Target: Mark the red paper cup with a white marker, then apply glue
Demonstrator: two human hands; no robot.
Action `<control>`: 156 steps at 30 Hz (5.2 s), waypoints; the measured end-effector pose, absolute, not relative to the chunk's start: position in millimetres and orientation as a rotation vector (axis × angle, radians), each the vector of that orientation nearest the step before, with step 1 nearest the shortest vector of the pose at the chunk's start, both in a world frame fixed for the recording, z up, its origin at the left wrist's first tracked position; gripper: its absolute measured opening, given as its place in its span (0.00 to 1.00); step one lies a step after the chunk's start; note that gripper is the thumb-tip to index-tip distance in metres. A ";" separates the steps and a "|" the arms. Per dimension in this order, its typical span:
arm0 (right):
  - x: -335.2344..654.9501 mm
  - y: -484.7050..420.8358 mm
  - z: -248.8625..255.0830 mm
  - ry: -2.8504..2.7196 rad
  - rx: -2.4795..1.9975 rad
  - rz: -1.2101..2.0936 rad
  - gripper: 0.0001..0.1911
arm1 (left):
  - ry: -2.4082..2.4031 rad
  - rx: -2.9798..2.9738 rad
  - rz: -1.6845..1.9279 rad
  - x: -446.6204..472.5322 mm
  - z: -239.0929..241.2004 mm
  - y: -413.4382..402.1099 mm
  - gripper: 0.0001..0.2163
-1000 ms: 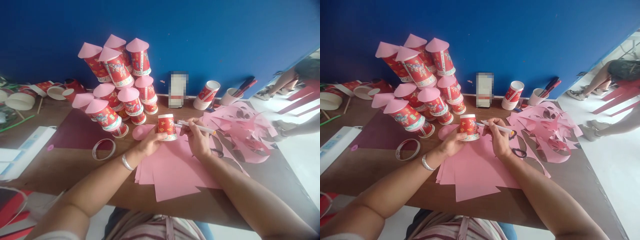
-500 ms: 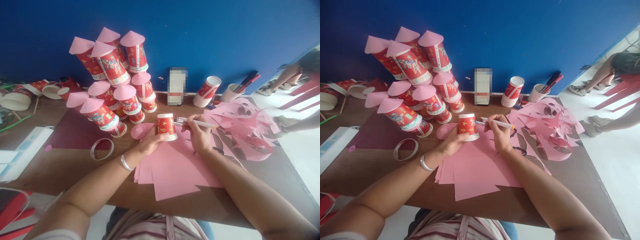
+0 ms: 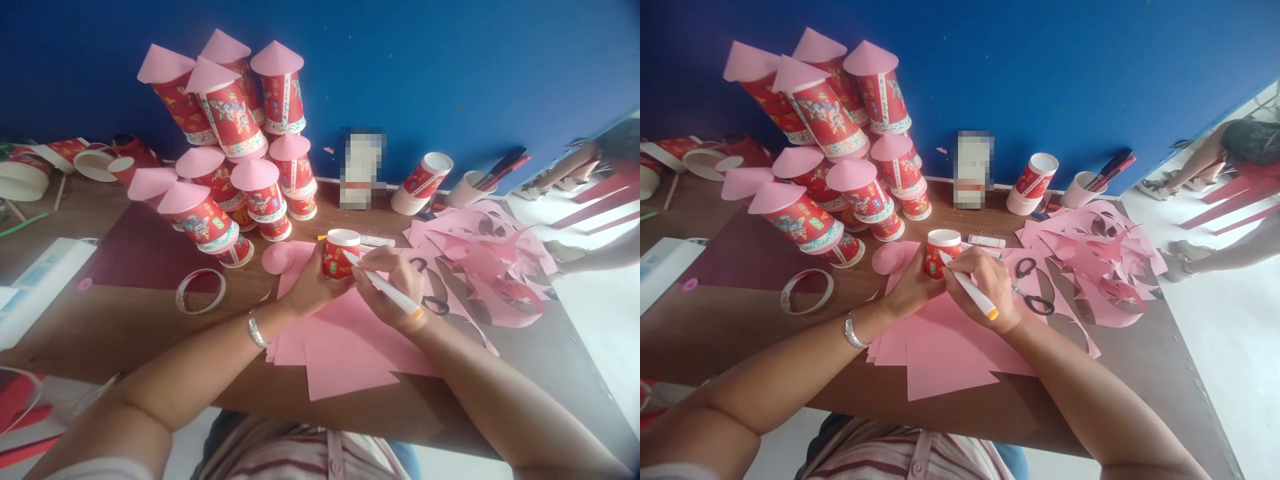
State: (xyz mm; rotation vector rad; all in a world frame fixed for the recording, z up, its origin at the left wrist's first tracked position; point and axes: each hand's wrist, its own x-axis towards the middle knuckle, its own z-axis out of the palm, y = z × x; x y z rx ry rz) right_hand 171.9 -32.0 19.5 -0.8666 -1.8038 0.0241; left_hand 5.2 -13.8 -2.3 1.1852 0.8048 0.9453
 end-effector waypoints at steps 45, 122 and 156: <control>175.6 -30.0 28.0 -1.795 -0.973 0.004 0.09 | 0.587 1.108 0.827 -10.7 -8.6 -2.1 0.17; 167.3 -38.0 21.3 -2.048 -0.779 -0.271 0.09 | 0.817 1.413 0.986 -2.9 2.8 -4.9 0.24; 162.1 -43.3 20.7 -2.001 -0.853 -0.293 0.10 | 0.833 1.217 0.952 -11.4 -8.1 -1.7 0.22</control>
